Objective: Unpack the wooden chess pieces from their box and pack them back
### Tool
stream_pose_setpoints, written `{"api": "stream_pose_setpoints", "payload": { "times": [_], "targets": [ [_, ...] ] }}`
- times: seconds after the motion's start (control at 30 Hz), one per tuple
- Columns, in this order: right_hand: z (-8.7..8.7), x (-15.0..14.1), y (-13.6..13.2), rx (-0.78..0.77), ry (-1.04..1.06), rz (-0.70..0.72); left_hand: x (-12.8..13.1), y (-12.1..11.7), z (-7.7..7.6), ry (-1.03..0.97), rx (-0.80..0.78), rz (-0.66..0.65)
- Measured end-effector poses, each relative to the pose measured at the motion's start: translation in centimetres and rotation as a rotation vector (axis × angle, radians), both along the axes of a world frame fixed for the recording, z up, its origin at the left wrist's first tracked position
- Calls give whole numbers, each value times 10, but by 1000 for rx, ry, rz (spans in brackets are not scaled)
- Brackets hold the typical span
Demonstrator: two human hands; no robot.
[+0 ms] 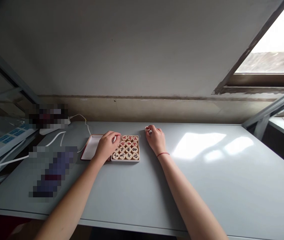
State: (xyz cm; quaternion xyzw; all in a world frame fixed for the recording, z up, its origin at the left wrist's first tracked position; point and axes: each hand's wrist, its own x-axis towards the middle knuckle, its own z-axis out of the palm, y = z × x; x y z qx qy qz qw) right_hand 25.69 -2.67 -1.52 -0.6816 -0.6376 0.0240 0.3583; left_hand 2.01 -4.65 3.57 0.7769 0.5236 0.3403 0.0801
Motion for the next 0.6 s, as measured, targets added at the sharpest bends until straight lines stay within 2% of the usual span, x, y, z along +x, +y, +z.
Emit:
{"api": "stream_pose_setpoints", "payload": {
  "times": [0.2, 0.43, 0.53, 0.6],
  "targets": [
    [-1, 1, 13, -34, -5, -53, -5, 3, -3, 10, -33, 74],
    [-1, 1, 13, -38, -10, -41, -4, 3, -5, 25, -32, 54],
    [0, 3, 13, -49, -3, -29, 1, 1, -5, 96, -30, 75],
    [1, 2, 9, -4, 13, -31, 6, 0, -4, 181, -59, 128]
  ]
}}
